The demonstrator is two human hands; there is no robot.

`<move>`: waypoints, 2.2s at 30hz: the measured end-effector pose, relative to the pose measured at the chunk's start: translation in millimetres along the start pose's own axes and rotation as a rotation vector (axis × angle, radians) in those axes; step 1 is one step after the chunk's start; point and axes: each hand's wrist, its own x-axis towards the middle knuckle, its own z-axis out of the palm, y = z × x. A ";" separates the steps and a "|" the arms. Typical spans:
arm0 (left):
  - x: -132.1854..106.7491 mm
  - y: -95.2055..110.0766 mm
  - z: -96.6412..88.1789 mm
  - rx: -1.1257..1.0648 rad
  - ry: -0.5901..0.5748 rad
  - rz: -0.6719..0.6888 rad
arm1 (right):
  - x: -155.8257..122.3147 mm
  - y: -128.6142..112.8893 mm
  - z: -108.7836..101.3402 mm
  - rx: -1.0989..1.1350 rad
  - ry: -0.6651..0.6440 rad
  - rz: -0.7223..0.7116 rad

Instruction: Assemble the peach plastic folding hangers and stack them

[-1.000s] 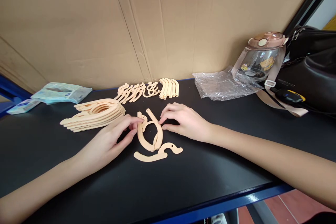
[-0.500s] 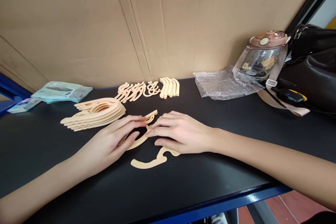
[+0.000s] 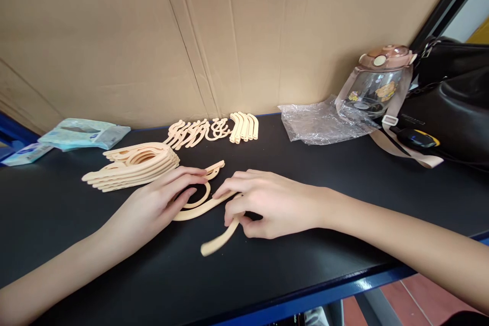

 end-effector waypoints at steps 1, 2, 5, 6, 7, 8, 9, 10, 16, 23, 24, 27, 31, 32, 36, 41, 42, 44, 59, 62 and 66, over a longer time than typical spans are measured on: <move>-0.2 -1.0 -0.3 -0.012 -0.004 -0.003 | -0.9 1.8 -2.3 0.005 -0.006 0.005; -0.5 -1.8 -0.7 -0.024 -0.012 -0.009 | -2.0 4.4 -4.3 0.005 -0.008 0.011; -1.5 -3.6 -2.1 -0.062 -0.034 -0.019 | -5.8 15.5 -8.7 -0.002 0.014 0.025; -1.8 -4.2 -2.6 -0.071 -0.039 -0.020 | -7.2 19.7 -9.7 -0.003 0.020 0.030; -2.0 -4.6 -3.1 -0.076 -0.044 -0.020 | -8.6 23.8 -10.7 -0.005 0.025 0.035; -2.0 -4.9 -3.7 -0.075 -0.044 -0.014 | -9.8 27.5 -11.8 -0.010 0.034 0.041; -1.9 -4.8 -4.3 -0.070 -0.038 -0.004 | -10.9 30.5 -13.1 -0.021 0.047 0.052; -1.6 -4.1 -5.0 -0.060 -0.029 0.008 | -11.7 32.6 -14.6 -0.041 0.067 0.069; 3.3 14.9 -4.9 0.032 0.015 0.087 | -10.1 25.4 -24.2 -0.305 0.122 0.229; 16.5 40.6 11.4 0.264 0.046 0.232 | -8.6 13.0 -7.1 -0.451 0.044 0.213; 17.7 42.7 13.7 0.274 0.072 0.250 | -10.4 14.0 -5.2 -0.421 0.074 0.219; 18.7 46.2 17.7 0.228 0.128 0.304 | -16.3 19.3 -4.0 -0.226 0.158 0.258; 15.9 43.4 14.3 0.146 0.144 0.344 | -19.2 22.2 -6.0 0.011 0.209 0.295; 15.2 41.8 12.5 0.133 0.139 0.343 | -19.0 21.1 -6.1 0.046 0.215 0.295; 14.1 36.7 7.5 0.105 0.110 0.339 | -18.4 13.0 -4.0 0.184 0.207 0.356; 14.3 34.6 12.2 0.083 0.082 0.379 | -17.4 7.7 0.4 0.285 0.182 0.480; 14.0 33.8 13.8 0.084 0.082 0.385 | -17.0 7.8 1.2 0.306 0.170 0.497; 13.5 31.5 16.6 0.080 0.080 0.379 | -16.4 8.9 2.9 0.351 0.143 0.510; 12.8 23.2 19.2 -0.013 -0.014 0.252 | -13.1 10.4 3.6 0.429 0.159 0.393; 13.3 23.5 18.4 -0.029 -0.027 0.263 | -14.1 10.6 4.6 0.361 0.190 0.325; 14.4 23.1 17.6 0.010 -0.031 0.285 | -16.8 11.1 6.9 0.205 0.260 0.264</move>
